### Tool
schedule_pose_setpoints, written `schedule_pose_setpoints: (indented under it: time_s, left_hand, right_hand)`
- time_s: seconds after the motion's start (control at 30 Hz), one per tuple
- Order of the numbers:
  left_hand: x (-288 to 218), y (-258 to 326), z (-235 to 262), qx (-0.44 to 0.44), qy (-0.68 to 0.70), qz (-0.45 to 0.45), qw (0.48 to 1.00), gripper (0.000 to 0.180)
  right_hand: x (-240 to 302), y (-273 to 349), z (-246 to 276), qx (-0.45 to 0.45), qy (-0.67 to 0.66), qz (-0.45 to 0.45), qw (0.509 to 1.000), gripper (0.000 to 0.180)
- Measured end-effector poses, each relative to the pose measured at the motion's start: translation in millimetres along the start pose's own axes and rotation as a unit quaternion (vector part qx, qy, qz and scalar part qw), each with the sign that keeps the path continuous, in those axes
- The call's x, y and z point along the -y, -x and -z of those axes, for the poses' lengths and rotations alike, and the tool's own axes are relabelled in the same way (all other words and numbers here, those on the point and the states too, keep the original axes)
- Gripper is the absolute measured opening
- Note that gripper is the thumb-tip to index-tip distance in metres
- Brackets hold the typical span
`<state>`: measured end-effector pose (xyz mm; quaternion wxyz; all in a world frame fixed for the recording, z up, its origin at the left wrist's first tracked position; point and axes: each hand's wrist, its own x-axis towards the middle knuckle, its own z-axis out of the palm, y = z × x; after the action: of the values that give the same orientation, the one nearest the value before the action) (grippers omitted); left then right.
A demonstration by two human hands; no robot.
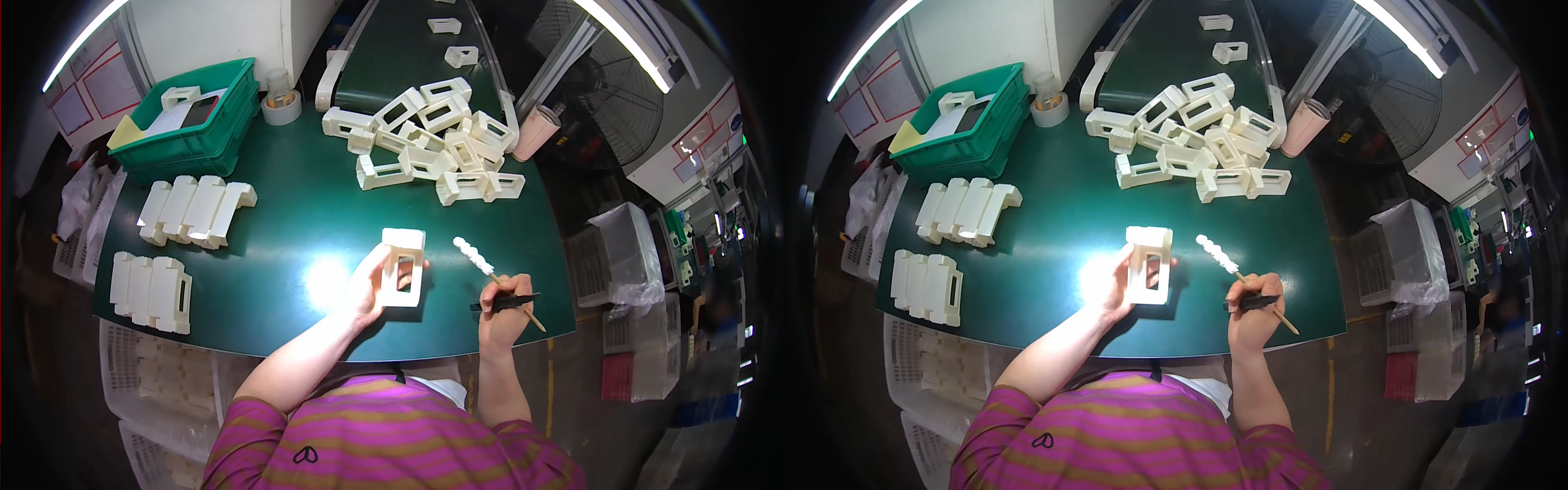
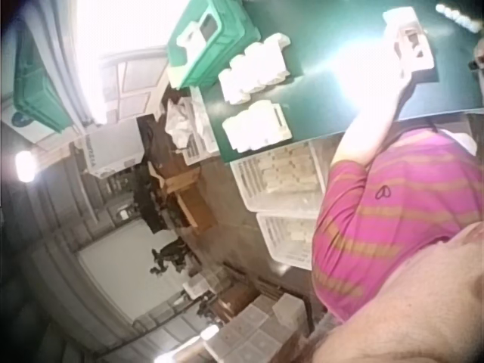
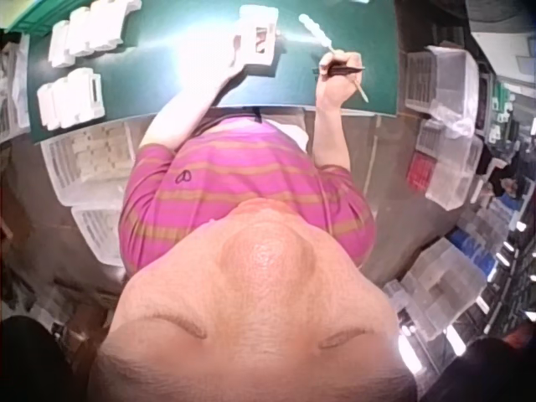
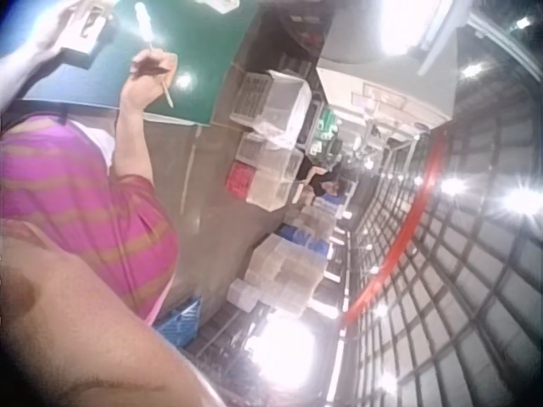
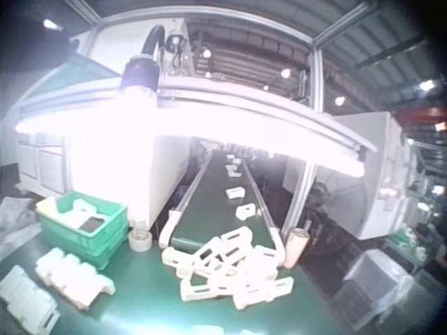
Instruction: The person assembles small white plastic housings by applying adhesive or sealant to plastic components with a brush applicator, then joining the plastic parts together by hand.
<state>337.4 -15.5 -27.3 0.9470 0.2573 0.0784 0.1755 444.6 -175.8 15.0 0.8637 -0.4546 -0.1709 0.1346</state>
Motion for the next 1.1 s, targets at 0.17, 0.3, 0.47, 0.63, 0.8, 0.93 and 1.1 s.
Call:
schedule_pose_setpoints:
  time_s: [0.17,0.3,0.47,0.63,0.8,0.93,1.1]
  left_hand:
    - [-6.6,-3.6,-5.0,-0.058,0.140,-0.045,0.987,0.056]
    - [-7.9,-7.1,0.5,-0.030,0.197,-0.049,0.979,0.046]
    - [-6.8,-5.7,10.9,0.040,0.211,-0.036,0.976,0.044]
    - [-0.9,-6.8,29.4,0.095,0.216,-0.063,0.970,0.043]
    - [-2.8,-14.3,27.4,0.113,0.244,-0.062,0.961,0.036]
    - [-3.8,-15.7,22.4,0.001,0.165,-0.068,0.984,0.041]
    - [-4.7,-11.3,10.3,-0.015,0.140,-0.025,0.990,0.042]
  right_hand:
    - [-10.6,16.1,-2.4,0.074,-0.003,-0.049,0.996,0.037]
    - [-20.0,27.4,-7.5,0.093,0.020,-0.080,0.992,0.037]
    - [-28.6,33.6,-6.3,0.126,0.021,-0.103,0.986,0.036]
    - [-29.4,44.2,-15.2,0.087,0.022,-0.176,0.980,0.036]
    - [-39.1,33.8,-1.4,0.036,-0.398,-0.536,0.744,0.035]
    - [-19.4,16.2,-0.2,0.044,-0.420,-0.426,0.800,0.038]
    - [-32.2,-19.0,40.3,0.029,-0.374,-0.312,0.873,0.035]
